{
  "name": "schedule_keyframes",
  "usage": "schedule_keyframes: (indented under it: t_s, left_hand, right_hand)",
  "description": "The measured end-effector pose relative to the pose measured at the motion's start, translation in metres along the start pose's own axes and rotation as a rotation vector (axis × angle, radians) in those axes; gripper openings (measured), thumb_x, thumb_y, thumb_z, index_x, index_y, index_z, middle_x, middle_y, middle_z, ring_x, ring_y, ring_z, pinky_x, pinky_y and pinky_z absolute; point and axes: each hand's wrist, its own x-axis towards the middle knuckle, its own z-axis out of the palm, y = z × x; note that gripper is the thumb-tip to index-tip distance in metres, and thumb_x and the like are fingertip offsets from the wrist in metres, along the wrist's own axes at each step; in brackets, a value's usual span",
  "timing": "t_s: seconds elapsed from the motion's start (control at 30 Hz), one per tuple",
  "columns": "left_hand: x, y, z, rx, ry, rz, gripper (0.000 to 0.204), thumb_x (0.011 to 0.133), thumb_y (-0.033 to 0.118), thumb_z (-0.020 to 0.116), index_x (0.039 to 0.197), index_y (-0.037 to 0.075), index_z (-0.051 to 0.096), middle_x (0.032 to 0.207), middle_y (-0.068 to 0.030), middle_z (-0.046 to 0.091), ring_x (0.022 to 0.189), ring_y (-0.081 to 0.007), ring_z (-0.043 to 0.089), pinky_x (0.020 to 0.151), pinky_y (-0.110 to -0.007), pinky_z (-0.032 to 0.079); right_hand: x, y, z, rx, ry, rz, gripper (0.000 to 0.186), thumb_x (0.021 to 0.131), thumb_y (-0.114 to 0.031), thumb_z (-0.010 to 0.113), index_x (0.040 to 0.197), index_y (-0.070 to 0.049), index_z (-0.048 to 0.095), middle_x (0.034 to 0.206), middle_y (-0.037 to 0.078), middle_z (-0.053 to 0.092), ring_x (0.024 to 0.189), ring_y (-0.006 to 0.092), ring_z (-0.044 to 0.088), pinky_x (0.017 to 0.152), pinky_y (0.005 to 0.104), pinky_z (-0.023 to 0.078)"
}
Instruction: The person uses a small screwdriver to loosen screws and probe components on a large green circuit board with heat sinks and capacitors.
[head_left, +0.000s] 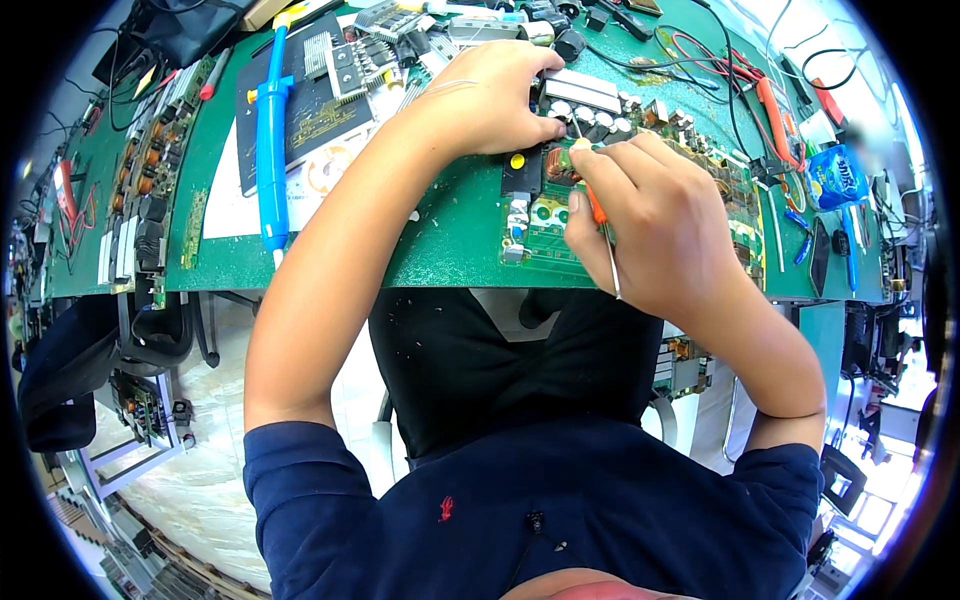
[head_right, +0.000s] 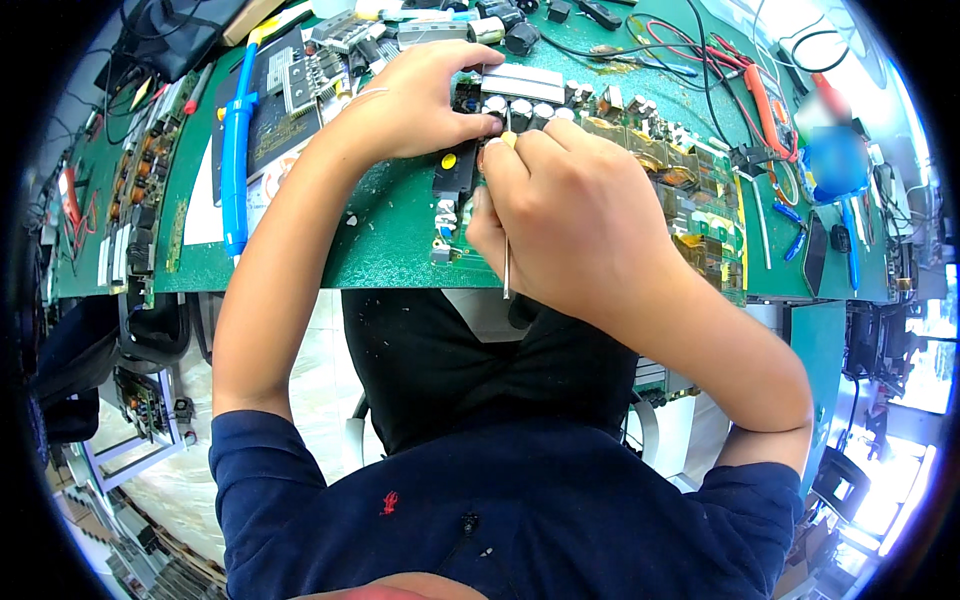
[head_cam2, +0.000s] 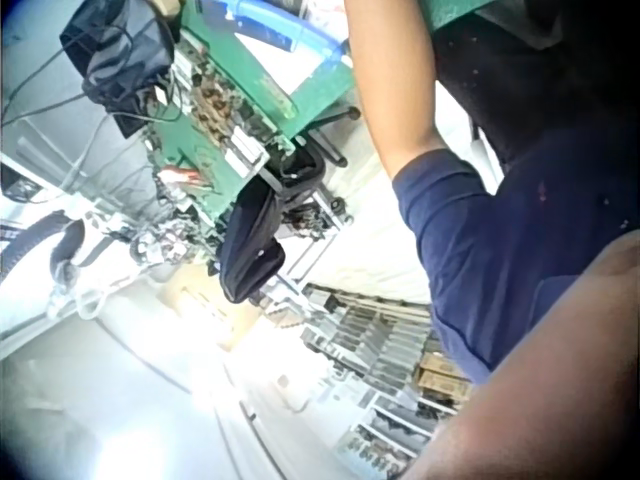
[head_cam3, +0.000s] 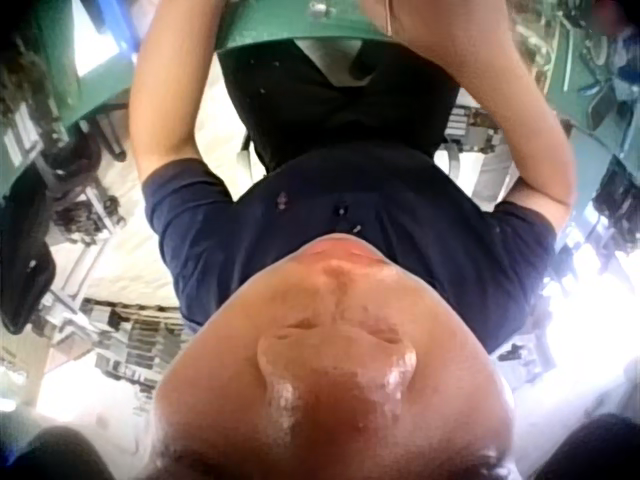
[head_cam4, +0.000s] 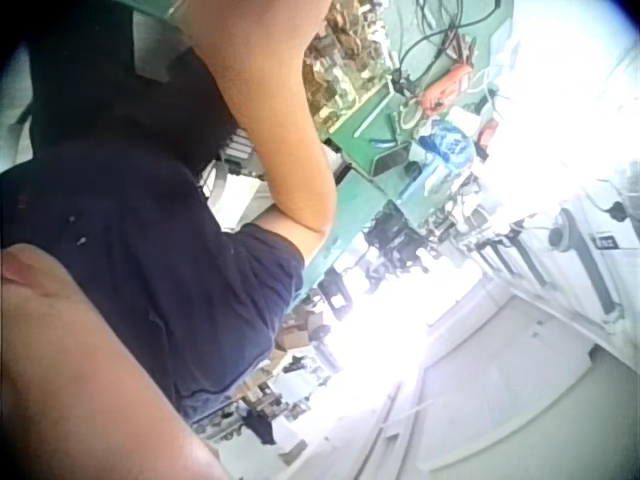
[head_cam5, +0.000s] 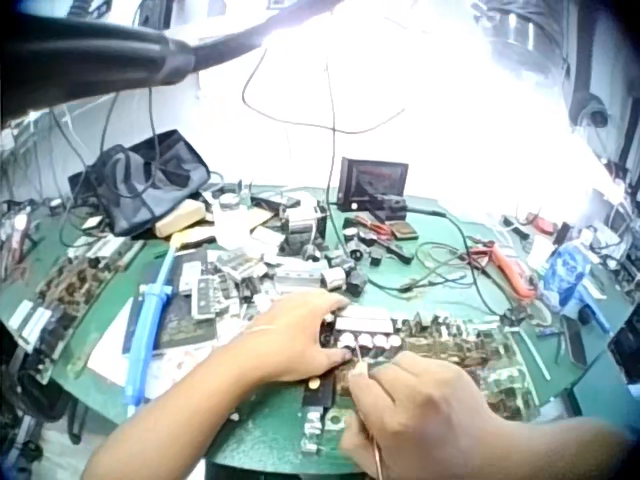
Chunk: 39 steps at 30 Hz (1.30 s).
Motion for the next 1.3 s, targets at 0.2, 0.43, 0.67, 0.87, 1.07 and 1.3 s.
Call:
schedule_keyframes:
  t_s: [0.2, 0.43, 0.67, 0.87, 1.07, 1.3]
  left_hand:
    - [0.002, 0.000, 0.002, 0.006, 0.008, 0.007, 0.059, 0.077, 0.029, 0.086, 0.128, 0.004, 0.068, 0.123, -0.0186, 0.070, 0.117, -0.0363, 0.065, 0.103, -0.042, 0.051]
    - [0.006, -0.005, 0.001, -0.041, -0.010, 0.034, 0.061, 0.075, 0.030, 0.081, 0.128, 0.002, 0.069, 0.120, -0.0201, 0.072, 0.113, -0.0355, 0.069, 0.101, -0.040, 0.053]
    - [0.006, -0.004, -0.003, -0.083, -0.067, 0.000, 0.054, 0.083, 0.024, 0.079, 0.131, 0.004, 0.066, 0.124, -0.0199, 0.071, 0.115, -0.0349, 0.068, 0.102, -0.041, 0.052]
    - [0.009, -0.002, -0.007, -0.203, -0.080, -0.046, 0.056, 0.072, 0.022, 0.082, 0.121, -0.003, 0.069, 0.114, -0.0258, 0.071, 0.108, -0.0371, 0.069, 0.097, -0.040, 0.054]
    - [0.008, -0.004, -0.008, -0.212, -0.078, -0.016, 0.053, 0.073, 0.022, 0.080, 0.118, -0.004, 0.070, 0.113, -0.0267, 0.071, 0.107, -0.0370, 0.069, 0.096, -0.040, 0.054]
    - [0.011, -0.010, -0.005, -0.224, -0.038, 0.013, 0.049, 0.084, 0.030, 0.067, 0.118, -0.005, 0.069, 0.113, -0.0279, 0.071, 0.110, -0.0394, 0.068, 0.099, -0.042, 0.052]
  right_hand:
    - [-0.003, -0.016, 0.010, -0.078, -0.036, 0.107, 0.036, 0.089, -0.005, 0.064, 0.120, 0.014, 0.062, 0.088, 0.018, 0.058, 0.082, 0.0338, 0.056, 0.075, 0.0407, 0.050]
    - [-0.009, -0.017, 0.024, -0.197, 0.047, 0.074, 0.035, 0.084, -0.015, 0.068, 0.109, 0.010, 0.064, 0.086, 0.013, 0.058, 0.081, 0.0277, 0.057, 0.071, 0.0357, 0.048]
    - [-0.005, -0.010, 0.029, -0.096, 0.087, 0.086, 0.028, 0.087, -0.011, 0.065, 0.107, 0.009, 0.063, 0.087, 0.017, 0.059, 0.084, 0.0320, 0.059, 0.077, 0.0395, 0.050]
    - [0.000, 0.018, 0.018, 0.085, 0.149, -0.047, 0.016, 0.090, -0.010, 0.062, 0.089, 0.006, 0.060, 0.084, 0.019, 0.060, 0.084, 0.0377, 0.060, 0.079, 0.0441, 0.052]
    - [-0.006, 0.019, 0.018, 0.096, 0.127, -0.062, 0.017, 0.090, -0.008, 0.063, 0.096, 0.008, 0.061, 0.090, 0.021, 0.062, 0.090, 0.0402, 0.062, 0.084, 0.0467, 0.052]
    - [-0.020, 0.028, 0.017, 0.250, 0.131, 0.017, 0.030, 0.097, -0.008, 0.058, 0.123, 0.008, 0.061, 0.114, 0.025, 0.066, 0.112, 0.0425, 0.062, 0.099, 0.0472, 0.049]
